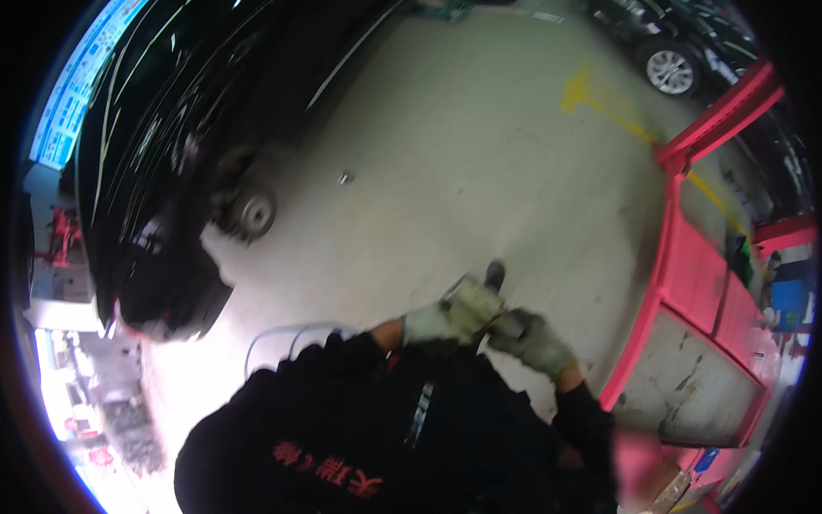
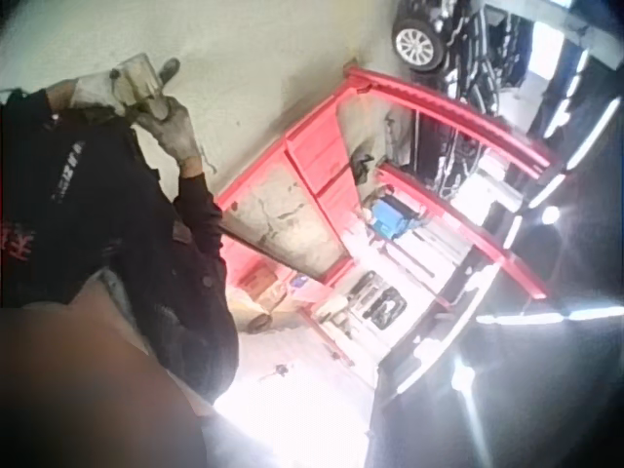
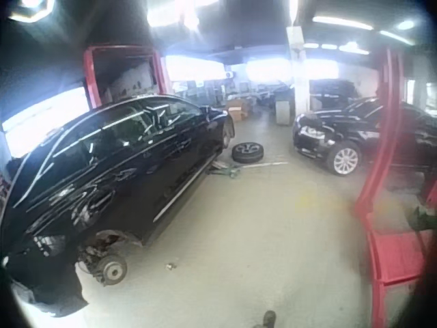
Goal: The person discards old filters and wipes a metal cart with a cloth and liquid. Then the person rolls a tire across the garage floor and mounts it onto a car's wheel hub. The person uses an impact wrench to tighten the lug nuts.
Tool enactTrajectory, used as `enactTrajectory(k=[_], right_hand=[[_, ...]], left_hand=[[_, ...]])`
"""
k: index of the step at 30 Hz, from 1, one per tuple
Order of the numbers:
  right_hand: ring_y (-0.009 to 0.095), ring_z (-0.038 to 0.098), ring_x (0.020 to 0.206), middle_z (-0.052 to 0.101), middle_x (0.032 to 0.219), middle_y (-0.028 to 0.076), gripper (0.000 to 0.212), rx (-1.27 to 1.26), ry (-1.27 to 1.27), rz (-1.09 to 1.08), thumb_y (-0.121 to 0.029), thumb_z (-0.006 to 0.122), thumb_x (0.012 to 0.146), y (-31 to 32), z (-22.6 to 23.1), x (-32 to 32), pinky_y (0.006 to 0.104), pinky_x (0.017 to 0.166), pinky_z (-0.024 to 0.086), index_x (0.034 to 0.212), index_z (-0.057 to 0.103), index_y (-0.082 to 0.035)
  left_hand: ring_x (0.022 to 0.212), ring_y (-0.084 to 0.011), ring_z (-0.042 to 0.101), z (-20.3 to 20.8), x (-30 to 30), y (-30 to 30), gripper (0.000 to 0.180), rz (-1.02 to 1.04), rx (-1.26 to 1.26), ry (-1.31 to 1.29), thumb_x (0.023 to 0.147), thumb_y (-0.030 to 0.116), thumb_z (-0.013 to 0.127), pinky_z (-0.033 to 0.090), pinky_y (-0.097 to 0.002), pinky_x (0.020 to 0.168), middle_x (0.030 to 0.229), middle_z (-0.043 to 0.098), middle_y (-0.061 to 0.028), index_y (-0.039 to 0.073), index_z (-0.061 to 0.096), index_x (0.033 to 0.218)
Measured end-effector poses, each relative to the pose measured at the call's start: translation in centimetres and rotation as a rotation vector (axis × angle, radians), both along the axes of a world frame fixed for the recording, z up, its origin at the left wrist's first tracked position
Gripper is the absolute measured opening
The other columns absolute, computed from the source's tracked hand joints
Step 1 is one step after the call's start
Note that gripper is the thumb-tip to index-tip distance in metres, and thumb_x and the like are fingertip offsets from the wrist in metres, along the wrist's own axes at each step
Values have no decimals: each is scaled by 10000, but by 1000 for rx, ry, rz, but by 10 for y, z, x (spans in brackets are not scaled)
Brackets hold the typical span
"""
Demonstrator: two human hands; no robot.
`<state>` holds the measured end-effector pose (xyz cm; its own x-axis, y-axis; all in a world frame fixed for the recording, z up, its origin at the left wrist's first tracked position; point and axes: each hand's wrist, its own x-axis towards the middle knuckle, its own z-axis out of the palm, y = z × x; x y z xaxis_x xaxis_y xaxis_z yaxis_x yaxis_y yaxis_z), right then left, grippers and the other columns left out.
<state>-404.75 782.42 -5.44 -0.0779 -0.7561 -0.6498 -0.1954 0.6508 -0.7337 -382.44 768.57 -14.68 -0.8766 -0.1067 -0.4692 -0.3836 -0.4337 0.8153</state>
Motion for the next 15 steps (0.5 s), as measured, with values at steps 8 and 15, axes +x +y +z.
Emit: enactTrajectory(k=[8, 15], right_hand=[[157, 634, 575, 704, 754, 93, 544, 251, 91, -179, -359, 892, 878, -54, -54, -288, 338, 529, 524, 1222, 736, 33], [205, 643, 514, 685, 681, 102, 180, 512, 18, -544, -154, 776, 946, 9, -206, -505, 371, 463, 513, 994, 768, 19]], left_hand=[[939, -129, 693, -21, -218, -154, 372, 165, 75, -49, 935, 119, 823, 575, -307, 769, 1059, 736, 1, 91, 688, 1280], [522, -154, 520, -91, -355, -282, 178, 564, 339, -372, 955, 145, 784, 430, -357, 472, 659, 529, 4, 151, 610, 919]])
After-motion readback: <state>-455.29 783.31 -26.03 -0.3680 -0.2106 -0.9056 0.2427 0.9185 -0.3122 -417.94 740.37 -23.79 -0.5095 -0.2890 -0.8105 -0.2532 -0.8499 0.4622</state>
